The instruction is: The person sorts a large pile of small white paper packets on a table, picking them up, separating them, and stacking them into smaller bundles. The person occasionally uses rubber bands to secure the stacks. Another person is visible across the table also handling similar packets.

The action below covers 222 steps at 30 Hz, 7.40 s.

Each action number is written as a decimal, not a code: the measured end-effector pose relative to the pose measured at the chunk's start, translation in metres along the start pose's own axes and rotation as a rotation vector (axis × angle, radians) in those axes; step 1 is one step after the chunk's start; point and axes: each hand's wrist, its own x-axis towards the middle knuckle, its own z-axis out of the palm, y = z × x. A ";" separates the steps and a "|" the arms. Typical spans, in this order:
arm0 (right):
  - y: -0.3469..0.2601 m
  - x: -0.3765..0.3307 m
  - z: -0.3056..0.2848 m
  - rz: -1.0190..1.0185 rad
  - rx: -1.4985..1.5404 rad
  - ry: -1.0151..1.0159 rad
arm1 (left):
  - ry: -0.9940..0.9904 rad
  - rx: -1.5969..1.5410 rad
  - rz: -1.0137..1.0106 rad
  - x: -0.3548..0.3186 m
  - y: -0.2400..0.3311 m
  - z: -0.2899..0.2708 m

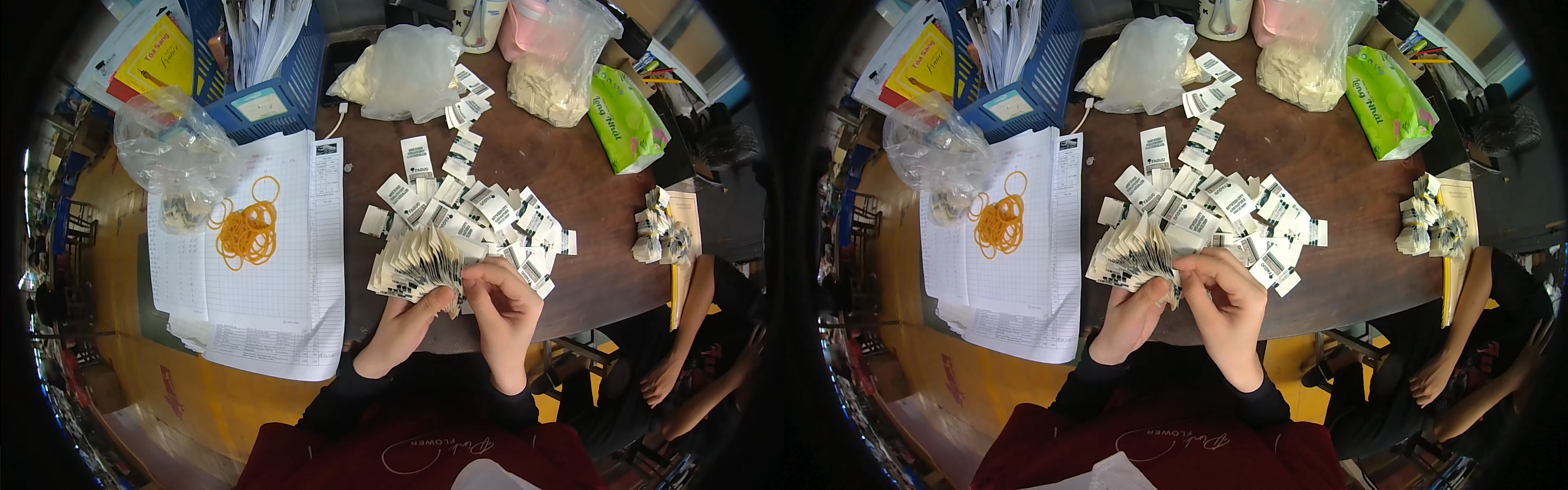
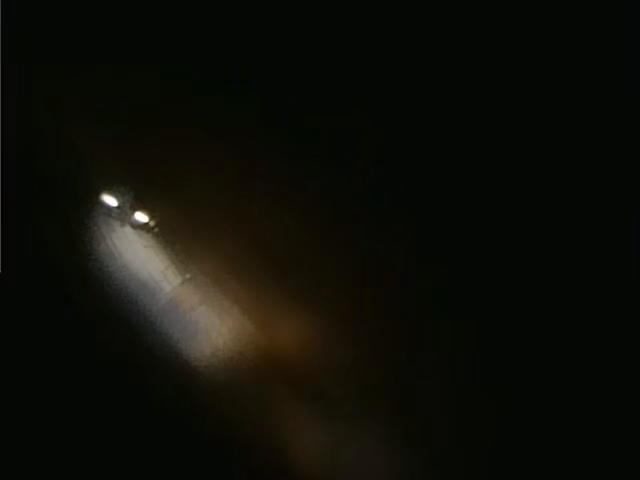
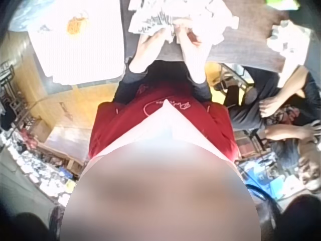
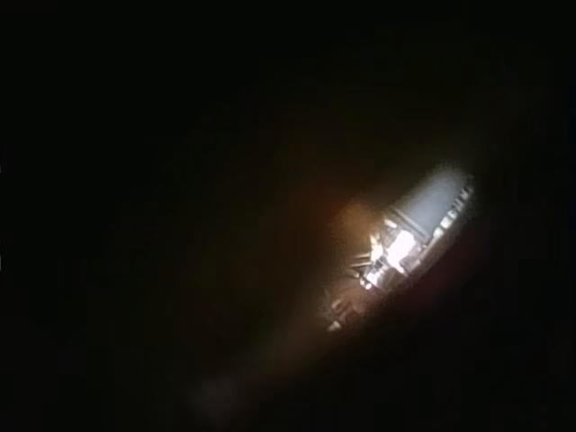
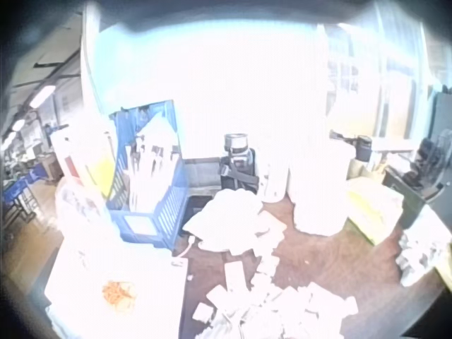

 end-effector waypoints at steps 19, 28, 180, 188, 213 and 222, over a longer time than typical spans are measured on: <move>-0.008 0.002 -0.004 -0.007 -0.060 -0.073 | 0.015 0.037 -0.056 -0.001 0.002 -0.001; -0.007 0.003 -0.002 -0.008 -0.109 -0.013 | 0.014 0.082 -0.052 0.001 0.004 0.004; -0.008 0.009 -0.021 -0.167 -0.373 -0.130 | -0.073 0.531 -0.080 -0.001 0.005 0.004; -0.007 0.008 -0.017 -0.159 -0.367 -0.024 | -0.088 0.489 -0.124 -0.003 0.010 0.004; -0.010 0.006 -0.015 -0.147 -0.419 -0.061 | -0.096 0.634 -0.005 -0.003 0.007 0.005; -0.008 0.005 -0.015 -0.137 -0.392 -0.067 | -0.080 0.717 0.025 -0.004 0.008 0.006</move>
